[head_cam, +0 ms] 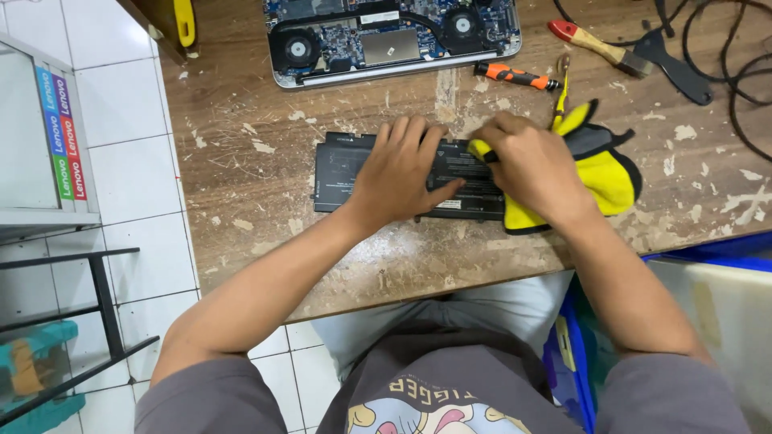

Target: Removing a laptop battery, cleaning it thoroughly with a microfiber cloth, and performing maintenance on the laptop internals using a screwdriver.

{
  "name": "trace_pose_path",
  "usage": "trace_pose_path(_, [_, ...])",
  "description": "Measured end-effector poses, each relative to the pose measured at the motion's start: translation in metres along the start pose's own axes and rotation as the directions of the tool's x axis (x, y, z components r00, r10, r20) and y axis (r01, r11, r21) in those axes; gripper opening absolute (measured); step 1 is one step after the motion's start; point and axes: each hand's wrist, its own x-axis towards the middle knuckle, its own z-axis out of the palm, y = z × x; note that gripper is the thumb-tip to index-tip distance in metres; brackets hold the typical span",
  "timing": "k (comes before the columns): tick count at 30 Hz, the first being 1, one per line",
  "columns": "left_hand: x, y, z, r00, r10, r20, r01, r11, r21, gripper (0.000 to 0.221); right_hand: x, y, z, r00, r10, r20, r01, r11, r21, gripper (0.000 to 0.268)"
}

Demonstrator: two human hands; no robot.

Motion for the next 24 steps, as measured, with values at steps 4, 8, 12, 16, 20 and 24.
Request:
trace_pose_path(4, [-0.001, 0.002, 0.005, 0.999, -0.029, -0.038, 0.029, 1.0, 0.011, 0.073, -0.013, 0.015, -0.015, 0.975, 0.159, 0.155, -0.155, 0.987, -0.035, 0.045])
trace_pose_path(8, [0.003, 0.006, 0.001, 0.997, -0.038, -0.063, 0.037, 0.999, -0.011, 0.07, -0.006, 0.003, -0.017, 0.986, 0.12, 0.114, -0.117, 0.993, -0.029, 0.041])
trace_pose_path(12, [0.002, 0.004, 0.008, 0.995, -0.044, -0.084, 0.045, 0.999, 0.001, 0.074, 0.007, -0.006, 0.017, 0.998, 0.047, 0.04, -0.047, 0.999, -0.004, 0.036])
trace_pose_path(16, [-0.001, 0.004, 0.008, 0.991, -0.036, -0.13, 0.043, 0.998, 0.051, 0.068, 0.007, -0.009, 0.023, 1.0, 0.017, 0.018, -0.016, 1.0, -0.022, 0.037])
trace_pose_path(20, [-0.004, 0.007, 0.0, 0.984, -0.036, -0.172, 0.054, 0.994, 0.1, 0.047, -0.006, -0.017, -0.017, 0.991, 0.055, 0.118, -0.059, 0.998, 0.031, 0.041])
trace_pose_path(24, [-0.005, 0.007, 0.009, 0.98, -0.054, -0.19, 0.079, 0.989, 0.127, 0.043, -0.02, -0.003, -0.054, 0.973, 0.125, 0.192, -0.142, 0.987, 0.077, 0.041])
